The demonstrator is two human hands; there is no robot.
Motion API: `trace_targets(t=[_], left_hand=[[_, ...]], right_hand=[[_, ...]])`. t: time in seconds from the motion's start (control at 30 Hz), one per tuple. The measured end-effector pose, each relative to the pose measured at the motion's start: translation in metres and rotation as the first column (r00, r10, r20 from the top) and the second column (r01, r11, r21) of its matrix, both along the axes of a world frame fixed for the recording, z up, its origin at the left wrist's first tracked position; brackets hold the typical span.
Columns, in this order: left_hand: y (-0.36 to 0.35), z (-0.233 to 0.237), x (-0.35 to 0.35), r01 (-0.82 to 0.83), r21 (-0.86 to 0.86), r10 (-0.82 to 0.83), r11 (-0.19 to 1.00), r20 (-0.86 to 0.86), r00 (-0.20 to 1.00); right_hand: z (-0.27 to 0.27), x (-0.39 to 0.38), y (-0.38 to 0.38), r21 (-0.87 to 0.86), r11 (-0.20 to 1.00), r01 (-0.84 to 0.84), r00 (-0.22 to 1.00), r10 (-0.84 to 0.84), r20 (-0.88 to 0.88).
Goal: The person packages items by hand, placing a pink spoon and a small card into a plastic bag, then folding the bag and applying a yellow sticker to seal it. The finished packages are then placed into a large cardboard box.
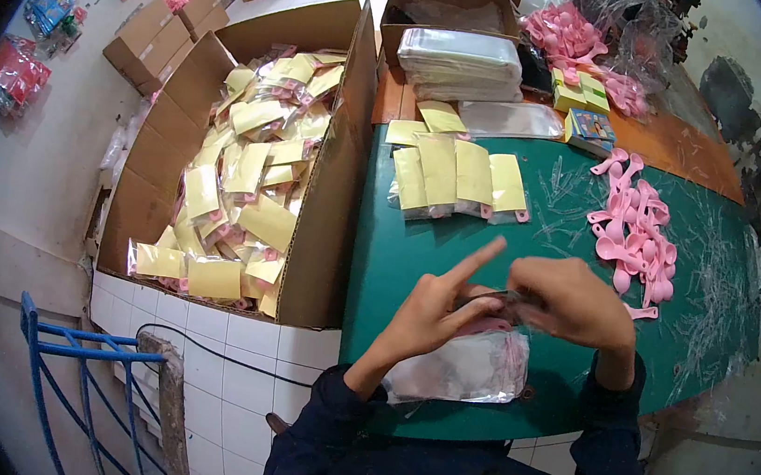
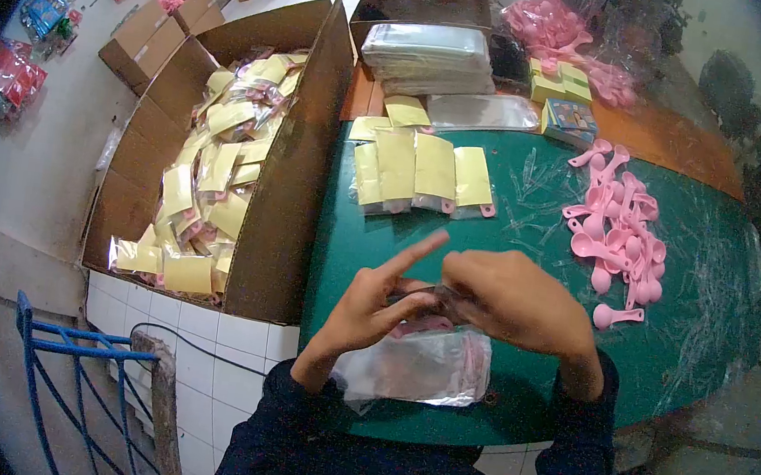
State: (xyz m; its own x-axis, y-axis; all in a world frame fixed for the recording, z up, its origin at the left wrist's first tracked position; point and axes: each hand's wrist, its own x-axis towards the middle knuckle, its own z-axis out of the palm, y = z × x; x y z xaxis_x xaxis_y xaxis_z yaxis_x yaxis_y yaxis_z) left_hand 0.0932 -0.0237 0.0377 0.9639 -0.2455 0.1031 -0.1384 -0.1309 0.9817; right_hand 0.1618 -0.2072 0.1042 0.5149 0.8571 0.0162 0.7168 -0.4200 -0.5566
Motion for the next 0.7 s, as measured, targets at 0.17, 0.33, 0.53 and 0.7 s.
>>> trace_targets(t=[0.17,0.33,0.53,0.7], left_hand=[[-0.003,-0.008,-0.001,-0.108,0.205,0.116,0.973,-0.032,0.993],[0.026,-0.023,0.003,0.037,-0.04,-0.041,0.999,-0.1,0.994],[0.032,-0.03,0.006,-0.217,-0.507,0.118,0.834,-0.22,0.968],[0.027,-0.036,0.007,-0.221,-0.438,0.154,0.871,-0.184,0.971]], right_hand=[[-0.015,-0.003,0.003,-0.03,0.999,-0.034,0.99,0.038,0.138],[-0.028,0.022,-0.013,0.189,0.971,0.148,0.959,-0.095,-0.267],[-0.026,0.033,-0.014,0.224,0.896,0.385,0.703,-0.127,-0.7],[-0.028,0.036,-0.014,0.217,0.89,0.402,0.774,-0.203,-0.599]])
